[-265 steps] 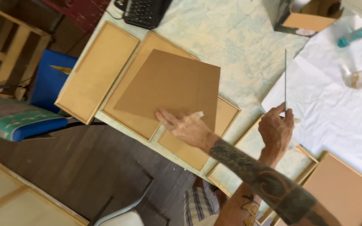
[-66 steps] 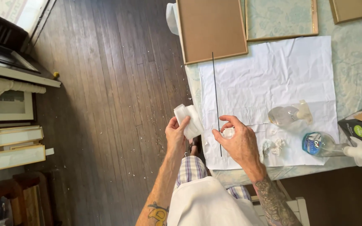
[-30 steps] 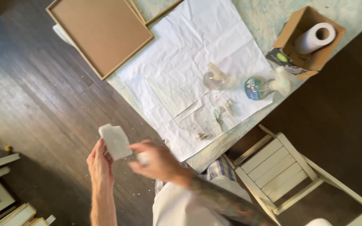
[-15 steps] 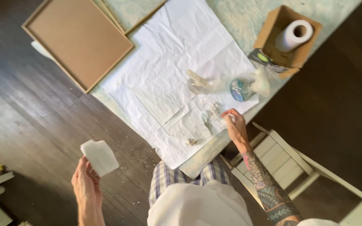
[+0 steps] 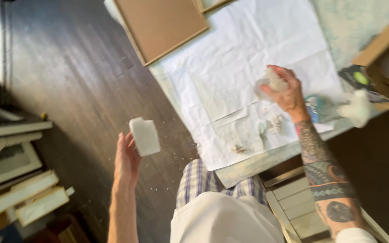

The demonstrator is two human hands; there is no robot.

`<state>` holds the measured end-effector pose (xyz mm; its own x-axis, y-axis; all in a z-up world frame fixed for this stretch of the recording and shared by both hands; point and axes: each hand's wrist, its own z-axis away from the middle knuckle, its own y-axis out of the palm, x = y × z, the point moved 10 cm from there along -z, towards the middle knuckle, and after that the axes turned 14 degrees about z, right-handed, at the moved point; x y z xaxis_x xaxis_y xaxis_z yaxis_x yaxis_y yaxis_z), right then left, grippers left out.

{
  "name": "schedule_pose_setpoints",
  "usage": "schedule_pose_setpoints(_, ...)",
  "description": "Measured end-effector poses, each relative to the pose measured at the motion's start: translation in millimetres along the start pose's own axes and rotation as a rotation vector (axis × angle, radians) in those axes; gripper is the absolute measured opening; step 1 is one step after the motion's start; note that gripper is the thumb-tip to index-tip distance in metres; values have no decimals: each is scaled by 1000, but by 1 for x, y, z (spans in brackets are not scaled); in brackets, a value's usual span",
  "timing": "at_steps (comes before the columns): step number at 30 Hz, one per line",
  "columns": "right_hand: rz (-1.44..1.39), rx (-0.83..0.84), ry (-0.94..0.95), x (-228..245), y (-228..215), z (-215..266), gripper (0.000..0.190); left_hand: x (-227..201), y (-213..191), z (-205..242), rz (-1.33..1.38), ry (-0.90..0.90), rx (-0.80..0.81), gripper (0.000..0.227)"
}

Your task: Cleaning glass panes and wooden picture frames with wipes and cleaning solution

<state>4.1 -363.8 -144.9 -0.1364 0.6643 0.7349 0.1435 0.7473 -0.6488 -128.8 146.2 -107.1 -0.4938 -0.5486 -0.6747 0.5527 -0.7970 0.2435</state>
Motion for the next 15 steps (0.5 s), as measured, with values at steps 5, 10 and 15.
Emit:
schedule_pose_setpoints(5,164,-43,-293,15,16,-14,30,17,-24,-22,52,47,104,78)
schedule_pose_setpoints(10,260,91,-460,51,49,19,24,4,-14,-7,108,4,133,76)
schedule_pose_setpoints(15,162,211,-503,114,74,39,23,5,-22,-13,91,-32,129,82)
